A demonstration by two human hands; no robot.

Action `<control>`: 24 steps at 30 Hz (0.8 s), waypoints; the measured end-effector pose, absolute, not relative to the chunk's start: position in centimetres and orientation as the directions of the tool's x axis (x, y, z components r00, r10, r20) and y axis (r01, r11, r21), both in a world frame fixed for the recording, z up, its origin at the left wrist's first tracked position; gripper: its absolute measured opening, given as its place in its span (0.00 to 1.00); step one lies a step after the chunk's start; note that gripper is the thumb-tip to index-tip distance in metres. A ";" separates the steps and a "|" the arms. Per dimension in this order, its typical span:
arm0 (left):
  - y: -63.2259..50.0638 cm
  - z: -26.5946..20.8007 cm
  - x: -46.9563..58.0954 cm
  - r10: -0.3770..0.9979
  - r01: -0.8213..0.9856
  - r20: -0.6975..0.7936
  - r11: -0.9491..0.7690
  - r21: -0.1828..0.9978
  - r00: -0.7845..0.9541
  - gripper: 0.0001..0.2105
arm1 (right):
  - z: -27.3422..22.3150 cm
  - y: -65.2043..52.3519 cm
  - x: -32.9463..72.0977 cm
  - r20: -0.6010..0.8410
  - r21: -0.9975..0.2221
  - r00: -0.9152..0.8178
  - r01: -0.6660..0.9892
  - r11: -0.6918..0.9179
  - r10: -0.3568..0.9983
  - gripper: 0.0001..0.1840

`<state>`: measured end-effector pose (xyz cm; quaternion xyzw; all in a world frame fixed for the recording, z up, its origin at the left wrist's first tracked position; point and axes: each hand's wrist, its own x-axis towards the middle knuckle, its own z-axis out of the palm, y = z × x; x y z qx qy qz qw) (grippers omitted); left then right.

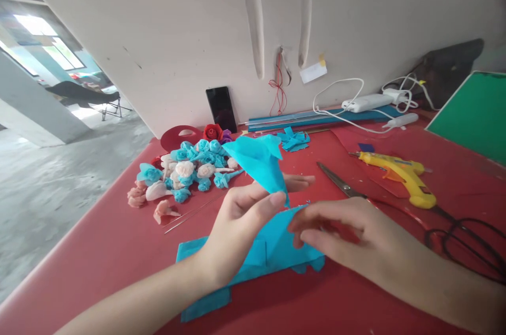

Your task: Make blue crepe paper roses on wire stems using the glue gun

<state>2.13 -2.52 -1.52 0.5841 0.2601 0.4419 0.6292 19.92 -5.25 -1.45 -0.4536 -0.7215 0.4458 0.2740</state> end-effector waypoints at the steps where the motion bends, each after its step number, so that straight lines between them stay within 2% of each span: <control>1: -2.6 -1.5 2.2 0.852 -0.246 0.192 -0.076 0.966 0.488 0.10 | -1.5 -5.5 19.7 -0.023 -0.910 -0.452 0.379 0.169 0.892 0.12; 7: -2.7 -1.6 2.1 0.838 -0.186 0.136 -0.042 0.982 0.529 0.12 | -2.0 -6.1 19.0 -0.027 -0.977 -0.432 0.202 0.068 0.902 0.10; 13: -2.6 -1.7 1.8 0.791 -0.138 0.080 0.005 0.990 0.607 0.13 | -2.0 -6.0 19.0 -0.061 -0.980 -0.443 0.198 0.032 0.895 0.11; 16: -2.8 -1.8 2.0 0.808 -0.121 0.054 0.021 0.992 0.587 0.11 | -2.0 -6.1 18.9 -0.067 -0.979 -0.449 0.200 0.027 0.891 0.11; 20: -3.1 -2.1 2.1 0.847 -0.142 0.082 -0.007 0.990 0.526 0.09 | -2.0 -6.1 18.8 -0.044 -0.976 -0.451 0.211 0.059 0.892 0.12; 24: -3.2 -1.6 2.3 0.810 -0.097 0.118 -0.076 0.992 0.575 0.11 | -2.0 -5.9 18.9 -0.035 -0.969 -0.436 0.235 0.076 0.899 0.13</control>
